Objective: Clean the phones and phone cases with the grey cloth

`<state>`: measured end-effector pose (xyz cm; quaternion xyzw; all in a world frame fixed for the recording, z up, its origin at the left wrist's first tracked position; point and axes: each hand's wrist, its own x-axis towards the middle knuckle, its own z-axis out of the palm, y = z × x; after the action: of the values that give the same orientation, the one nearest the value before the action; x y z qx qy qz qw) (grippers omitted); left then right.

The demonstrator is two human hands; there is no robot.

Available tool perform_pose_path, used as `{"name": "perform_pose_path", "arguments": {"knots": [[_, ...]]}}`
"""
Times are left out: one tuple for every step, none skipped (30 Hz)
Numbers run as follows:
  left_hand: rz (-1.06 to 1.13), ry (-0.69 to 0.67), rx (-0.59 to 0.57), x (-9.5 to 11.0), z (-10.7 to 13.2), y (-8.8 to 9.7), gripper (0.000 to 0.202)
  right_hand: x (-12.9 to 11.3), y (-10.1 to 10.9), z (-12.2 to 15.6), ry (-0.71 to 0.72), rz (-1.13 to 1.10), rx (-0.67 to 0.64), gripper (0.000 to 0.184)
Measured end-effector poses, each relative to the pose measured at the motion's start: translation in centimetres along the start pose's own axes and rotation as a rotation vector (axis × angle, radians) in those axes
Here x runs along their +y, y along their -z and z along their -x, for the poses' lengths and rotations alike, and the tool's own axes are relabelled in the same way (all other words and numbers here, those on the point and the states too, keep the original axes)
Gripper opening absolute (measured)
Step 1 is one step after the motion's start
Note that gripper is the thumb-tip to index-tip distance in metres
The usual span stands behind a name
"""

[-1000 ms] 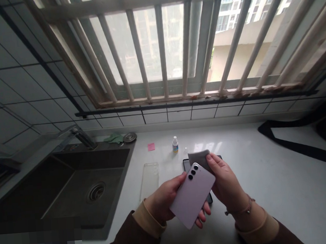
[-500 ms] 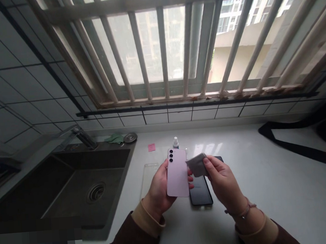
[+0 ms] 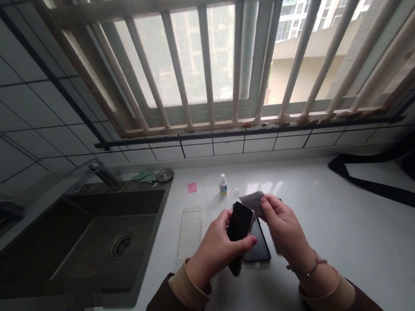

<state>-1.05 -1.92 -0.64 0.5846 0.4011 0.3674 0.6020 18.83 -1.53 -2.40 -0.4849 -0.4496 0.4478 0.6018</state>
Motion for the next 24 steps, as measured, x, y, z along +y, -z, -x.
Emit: {"name": "perform_pose_path", "arguments": {"knots": [[-0.066, -0.019, 0.021, -0.1, 0.0, 0.0, 0.048, -0.2, 0.0, 0.2, 0.045, 0.08, -0.033, 0.039], [-0.11, -0.03, 0.04, -0.2, 0.1, 0.0, 0.049, -0.4, 0.0, 0.4, 0.096, 0.155, -0.066, 0.038], [-0.13, -0.036, 0.06, -0.3, 0.0, 0.1, 0.049, -0.6, -0.1, 0.6, 0.148, 0.216, -0.099, 0.036], [-0.129, -0.041, 0.082, -0.5, 0.0, 0.1, 0.049, -0.8, -0.1, 0.8, 0.198, 0.261, -0.129, 0.033], [-0.112, -0.044, 0.103, -0.6, -0.1, 0.2, 0.048, -0.9, -0.2, 0.9, 0.241, 0.288, -0.154, 0.031], [-0.086, -0.039, 0.122, -0.8, -0.2, 0.3, 0.049, -1.1, -0.3, 1.1, 0.275, 0.3, -0.171, 0.03], [-0.055, -0.027, 0.137, -1.0, -0.2, 0.4, 0.049, -1.2, -0.4, 1.2, 0.301, 0.304, -0.182, 0.029], [-0.023, -0.009, 0.148, -1.1, -0.3, 0.5, 0.05, -1.3, -0.4, 1.3, 0.321, 0.308, -0.188, 0.029], [0.009, 0.012, 0.157, -1.3, -0.4, 0.6, 0.051, -1.3, -0.5, 1.3, 0.34, 0.314, -0.194, 0.029], [0.04, 0.029, 0.164, -1.5, -0.5, 0.7, 0.052, -1.3, -0.6, 1.4, 0.359, 0.32, -0.202, 0.03], [0.077, 0.036, 0.166, -1.7, -0.5, 0.7, 0.052, -1.2, -0.6, 1.4, 0.375, 0.325, -0.212, 0.031], [0.118, 0.034, 0.16, -1.8, -0.5, 0.7, 0.052, -1.2, -0.7, 1.5, 0.386, 0.327, -0.22, 0.032], [0.163, 0.032, 0.148, -1.9, -0.5, 0.7, 0.052, -1.1, -0.7, 1.5, 0.393, 0.326, -0.223, 0.032], [0.206, 0.036, 0.131, -2.0, -0.5, 0.6, 0.052, -0.9, -0.7, 1.5, 0.398, 0.326, -0.222, 0.032], [0.244, 0.046, 0.115, -1.9, -0.4, 0.4, 0.052, -0.8, -0.7, 1.5, 0.408, 0.33, -0.218, 0.032], [0.28, 0.063, 0.099, -1.8, -0.4, 0.3, 0.053, -0.7, -0.7, 1.6, 0.425, 0.341, -0.214, 0.034], [0.321, 0.082, 0.084, -1.5, -0.3, 0.1, 0.054, -0.6, -0.7, 1.6, 0.448, 0.359, -0.212, 0.036], [0.377, 0.1, 0.068, -1.2, -0.2, -0.1, 0.054, -0.5, -0.7, 1.5, 0.471, 0.377, -0.214, 0.038], [0.452, 0.113, 0.054, -0.8, -0.2, -0.3, 0.052, -0.5, -0.7, 1.5, 0.489, 0.39, -0.217, 0.04], [0.545, 0.127, 0.041, -0.4, -0.2, -0.4, 0.048, -0.5, -0.7, 1.5, 0.495, 0.398, -0.221, 0.041], [0.649, 0.147, 0.036, 0.1, -0.2, -0.5, 0.045, -0.5, -0.8, 1.4, 0.488, 0.397, -0.226, 0.041], [0.745, 0.169, 0.04, 0.5, -0.3, -0.5, 0.044, -0.5, -0.9, 1.4, 0.474, 0.391, -0.231, 0.041], [0.826, 0.198, 0.041, 0.9, -0.4, -0.5, 0.044, -0.6, -1.0, 1.4, 0.457, 0.381, -0.235, 0.04], [0.887, 0.219, 0.047, 1.1, -0.5, -0.5, 0.045, -0.6, -1.1, 1.4, 0.442, 0.371, -0.24, 0.039]]}}
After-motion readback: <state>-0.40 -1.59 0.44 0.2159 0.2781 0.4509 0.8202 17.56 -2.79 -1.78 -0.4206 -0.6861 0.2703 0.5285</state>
